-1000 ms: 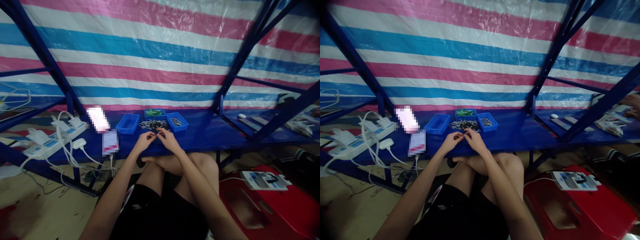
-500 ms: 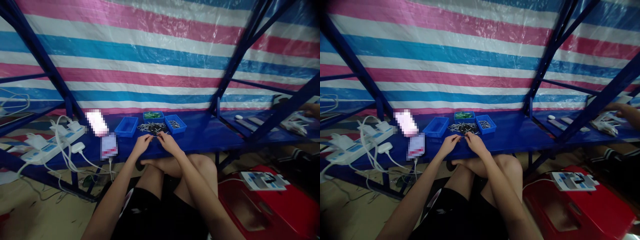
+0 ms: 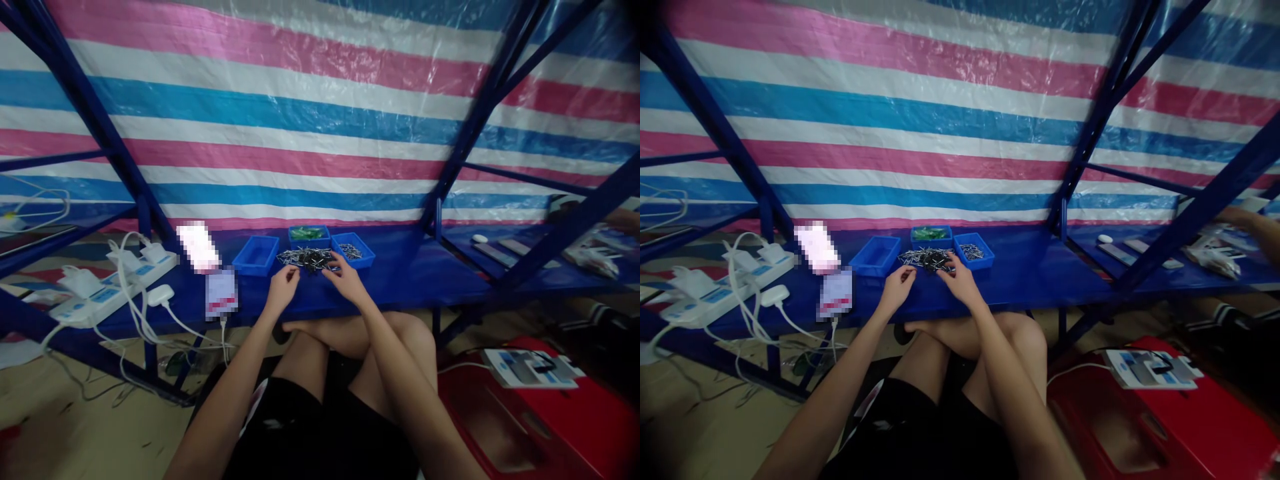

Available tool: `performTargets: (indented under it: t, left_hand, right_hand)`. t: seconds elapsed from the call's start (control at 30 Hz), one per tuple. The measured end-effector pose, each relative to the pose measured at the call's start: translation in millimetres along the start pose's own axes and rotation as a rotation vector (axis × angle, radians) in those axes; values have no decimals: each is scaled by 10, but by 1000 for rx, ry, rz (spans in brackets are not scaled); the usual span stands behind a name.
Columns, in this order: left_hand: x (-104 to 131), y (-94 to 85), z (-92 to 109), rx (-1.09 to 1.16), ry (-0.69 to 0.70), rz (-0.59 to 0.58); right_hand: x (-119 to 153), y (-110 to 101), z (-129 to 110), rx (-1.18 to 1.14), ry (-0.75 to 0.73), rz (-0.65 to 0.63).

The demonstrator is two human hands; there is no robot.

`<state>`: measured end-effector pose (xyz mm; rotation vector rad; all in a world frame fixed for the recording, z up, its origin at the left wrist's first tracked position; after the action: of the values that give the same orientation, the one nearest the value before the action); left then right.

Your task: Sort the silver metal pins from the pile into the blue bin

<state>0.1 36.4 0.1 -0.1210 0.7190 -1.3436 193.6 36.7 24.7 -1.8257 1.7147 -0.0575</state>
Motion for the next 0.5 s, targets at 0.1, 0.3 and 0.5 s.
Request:
performTargets:
  t: [0.1, 0.3, 0.5]
  left_hand:
    - [-68, -11, -29, -157, -13, 17]
    - [-355, -58, -92, -609, -162, -44]
    - [-442, -17, -83, -769, -160, -42]
  right_hand:
    - [69, 138, -46, 118, -98, -175]
    - [140, 231, -88, 465, -221, -274]
    - [144, 227, -88, 508, -261, -281]
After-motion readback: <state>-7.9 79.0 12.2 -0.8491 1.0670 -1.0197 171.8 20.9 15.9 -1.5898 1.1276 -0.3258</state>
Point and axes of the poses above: each hand's wrist, its own x-axis away from the middle knuckle, its own y-axis out of the palm, z = x × y, the point moved 3 cm from there along -x, towards the middle knuckle, and after that the axes turned 3 degrees about -y, right-handed, at the moved point
